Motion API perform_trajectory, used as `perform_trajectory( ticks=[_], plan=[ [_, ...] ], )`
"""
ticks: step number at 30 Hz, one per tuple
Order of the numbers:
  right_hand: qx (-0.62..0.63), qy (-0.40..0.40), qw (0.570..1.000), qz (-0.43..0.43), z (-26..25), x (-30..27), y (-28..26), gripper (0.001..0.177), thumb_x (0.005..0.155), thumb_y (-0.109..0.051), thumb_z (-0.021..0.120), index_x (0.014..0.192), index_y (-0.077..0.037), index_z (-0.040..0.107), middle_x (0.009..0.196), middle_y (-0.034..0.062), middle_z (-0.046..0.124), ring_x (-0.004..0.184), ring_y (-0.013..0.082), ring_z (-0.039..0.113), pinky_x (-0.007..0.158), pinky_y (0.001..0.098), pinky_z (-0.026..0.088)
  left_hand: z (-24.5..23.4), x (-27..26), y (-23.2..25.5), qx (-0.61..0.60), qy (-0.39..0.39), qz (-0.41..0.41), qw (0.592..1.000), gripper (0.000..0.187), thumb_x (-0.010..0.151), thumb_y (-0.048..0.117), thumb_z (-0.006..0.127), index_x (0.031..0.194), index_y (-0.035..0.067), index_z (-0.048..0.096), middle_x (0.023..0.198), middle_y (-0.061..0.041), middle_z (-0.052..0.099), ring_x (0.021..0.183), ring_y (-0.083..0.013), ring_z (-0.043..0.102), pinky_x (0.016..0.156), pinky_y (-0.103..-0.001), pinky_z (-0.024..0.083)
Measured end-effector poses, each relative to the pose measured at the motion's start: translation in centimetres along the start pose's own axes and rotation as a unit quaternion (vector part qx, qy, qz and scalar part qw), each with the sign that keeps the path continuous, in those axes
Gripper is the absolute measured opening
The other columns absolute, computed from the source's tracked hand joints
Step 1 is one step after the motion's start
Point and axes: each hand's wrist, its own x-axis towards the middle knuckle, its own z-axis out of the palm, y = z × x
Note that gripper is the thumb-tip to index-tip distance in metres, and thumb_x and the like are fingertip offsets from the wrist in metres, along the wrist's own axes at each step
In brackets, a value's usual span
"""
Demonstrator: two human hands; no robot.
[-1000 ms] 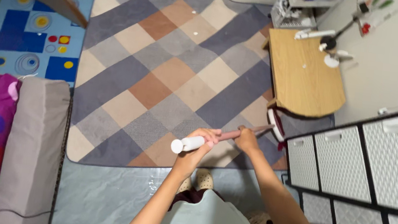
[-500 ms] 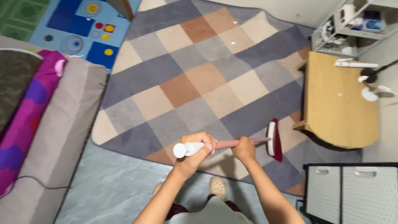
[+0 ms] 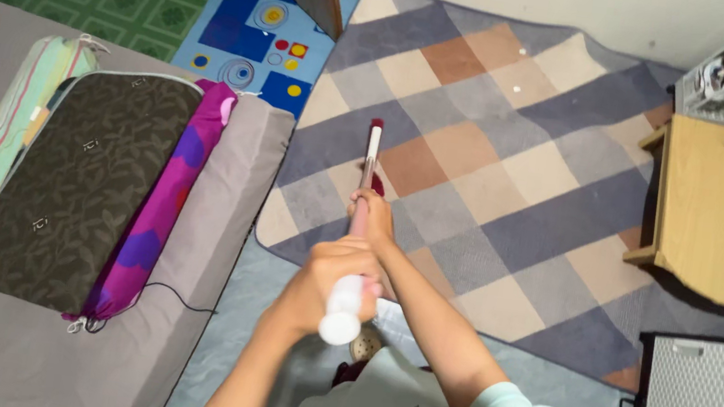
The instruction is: The person sweeps the floor with a broom, moves a multi-tiered storage cart, and adjusts the position of a small table and a rug.
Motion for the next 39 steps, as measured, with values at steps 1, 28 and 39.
perform_trajectory(
  ticks=[1, 28, 39],
  plan=[
    [-0.039, -0.003, 0.999, -0.037, 0.4, -0.6, -0.8, 0.013, 0.092, -0.013, 0.059, 0.095, -0.005, 0.069, 0.078, 0.0134, 0.072, 0.07, 0.022, 0.07, 0.065, 0.0372, 0.055, -1.2, -0.7, 0.2, 0.009, 0.022, 0.017, 1.0, 0.011, 0.074, -0.001, 0.069, 0.076, 0.002, 0.058, 0.072, -0.01, 0.06, 0.07, -0.0271, 0.062, 0.077, -0.039, 0.055],
    [-0.401, 0.158, 0.902, -0.015, -48.0, 5.7, 12.9, 0.015, 0.09, -0.008, 0.063, 0.104, -0.006, 0.069, 0.116, 0.0219, 0.063, 0.101, 0.0455, 0.066, 0.09, 0.0511, 0.053, 26.4, 17.3, -9.9, -0.197, -0.14, -0.169, 0.956, 0.023, 0.083, -0.002, 0.07, 0.106, 0.002, 0.068, 0.12, -0.013, 0.073, 0.11, -0.0317, 0.07, 0.093, -0.04, 0.056],
    [-0.418, 0.098, 0.901, 0.065, -51.9, 11.1, 16.9, 0.041, 0.084, -0.018, 0.071, 0.125, -0.015, 0.066, 0.133, 0.0234, 0.059, 0.115, 0.0414, 0.063, 0.099, 0.0465, 0.05, 28.9, 22.2, -16.3, -0.18, -0.104, -0.179, 0.962, 0.004, 0.093, 0.003, 0.067, 0.097, 0.002, 0.068, 0.115, -0.01, 0.077, 0.103, -0.025, 0.072, 0.091, -0.038, 0.057]
  ],
)
